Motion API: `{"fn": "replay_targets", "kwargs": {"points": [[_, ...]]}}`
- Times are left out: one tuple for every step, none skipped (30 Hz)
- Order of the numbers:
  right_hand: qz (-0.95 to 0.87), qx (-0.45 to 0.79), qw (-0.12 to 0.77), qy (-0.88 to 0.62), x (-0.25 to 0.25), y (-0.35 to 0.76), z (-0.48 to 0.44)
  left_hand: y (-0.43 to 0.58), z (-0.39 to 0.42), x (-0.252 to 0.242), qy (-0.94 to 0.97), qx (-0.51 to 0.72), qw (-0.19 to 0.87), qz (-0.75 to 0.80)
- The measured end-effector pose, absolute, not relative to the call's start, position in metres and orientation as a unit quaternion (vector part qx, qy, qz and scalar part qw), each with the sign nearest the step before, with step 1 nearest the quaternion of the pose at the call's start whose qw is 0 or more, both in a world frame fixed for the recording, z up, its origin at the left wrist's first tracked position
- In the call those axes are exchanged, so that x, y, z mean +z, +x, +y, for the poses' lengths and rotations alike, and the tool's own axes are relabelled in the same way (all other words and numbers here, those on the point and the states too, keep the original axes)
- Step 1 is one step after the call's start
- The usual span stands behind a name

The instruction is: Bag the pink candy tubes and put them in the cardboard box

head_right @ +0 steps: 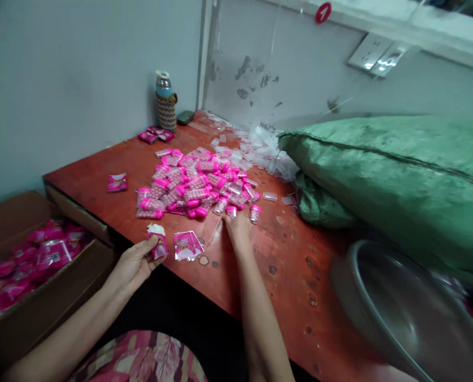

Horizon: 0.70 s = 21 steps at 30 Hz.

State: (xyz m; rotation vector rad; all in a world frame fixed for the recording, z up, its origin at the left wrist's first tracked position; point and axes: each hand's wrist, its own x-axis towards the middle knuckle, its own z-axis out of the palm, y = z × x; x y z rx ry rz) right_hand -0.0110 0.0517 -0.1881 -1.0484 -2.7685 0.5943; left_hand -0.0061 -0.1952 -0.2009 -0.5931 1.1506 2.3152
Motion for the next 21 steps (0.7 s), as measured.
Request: {"fn": "replay_targets", "kwargs": {"points": [[-0.915, 0.214, 0.057, -0.336, -0.189, -0.006, 0.052, -0.006, -0.194, -0.201, -0.226, 0.851, 0.242, 0.407], [-0.916, 0.231, 0.053, -0.323, -0.189, 0.001, 0.049, -0.006, -0.193, -0.200, -0.234, 0.855, 0.243, 0.394], [-0.915, 0.257, 0.051, -0.307, -0.189, 0.010, 0.043, -0.006, -0.192, -0.201, -0.244, 0.857, 0.245, 0.381], [-0.912, 0.287, 0.047, -0.290, -0.190, 0.021, 0.034, -0.006, -0.190, -0.201, -0.255, 0.859, 0.248, 0.368], [-0.903, 0.329, 0.043, -0.272, -0.190, 0.033, 0.023, -0.005, -0.188, -0.202, -0.264, 0.861, 0.249, 0.355], [-0.861, 0.442, 0.048, -0.249, -0.191, 0.045, 0.009, -0.005, -0.186, -0.203, -0.271, 0.865, 0.249, 0.342], [-0.810, 0.540, 0.044, -0.223, -0.191, 0.058, -0.007, -0.004, -0.184, -0.203, -0.275, 0.868, 0.248, 0.331], [-0.764, 0.611, 0.033, -0.206, -0.191, 0.070, -0.023, -0.004, -0.182, -0.204, -0.276, 0.872, 0.246, 0.322], [-0.731, 0.652, 0.017, -0.199, -0.192, 0.081, -0.038, -0.003, -0.181, -0.204, -0.274, 0.876, 0.243, 0.314], [-0.712, 0.676, 0.003, -0.193, -0.192, 0.089, -0.053, -0.002, -0.179, -0.203, -0.272, 0.879, 0.240, 0.309], [-0.701, 0.686, -0.002, -0.193, -0.192, 0.096, -0.065, -0.002, -0.178, -0.203, -0.270, 0.882, 0.238, 0.306], [-0.700, 0.687, -0.005, -0.194, -0.192, 0.100, -0.076, -0.001, -0.177, -0.202, -0.266, 0.883, 0.240, 0.304], [-0.705, 0.682, -0.004, -0.195, -0.192, 0.102, -0.083, 0.001, -0.176, -0.202, -0.262, 0.883, 0.243, 0.303], [-0.711, 0.675, 0.000, -0.197, -0.192, 0.103, -0.089, 0.002, -0.175, -0.201, -0.257, 0.884, 0.247, 0.302], [-0.718, 0.667, 0.005, -0.199, -0.192, 0.102, -0.093, 0.004, -0.174, -0.200, -0.251, 0.885, 0.253, 0.299], [-0.724, 0.660, 0.011, -0.200, -0.193, 0.101, -0.095, 0.006, -0.174, -0.199, -0.244, 0.887, 0.258, 0.296], [-0.728, 0.655, 0.017, -0.203, -0.193, 0.100, -0.097, 0.008, -0.173, -0.198, -0.236, 0.889, 0.262, 0.292], [-0.730, 0.651, 0.023, -0.206, -0.194, 0.100, -0.097, 0.011, -0.172, -0.198, -0.227, 0.892, 0.264, 0.290], [-0.731, 0.649, 0.028, -0.208, -0.195, 0.099, -0.098, 0.013, -0.171, -0.197, -0.216, 0.893, 0.264, 0.292], [-0.729, 0.651, 0.030, -0.209, -0.195, 0.099, -0.098, 0.015, -0.171, -0.196, -0.203, 0.894, 0.264, 0.300], [-0.725, 0.655, 0.030, -0.208, -0.196, 0.099, -0.098, 0.017, -0.170, -0.195, -0.191, 0.893, 0.262, 0.312]]}}
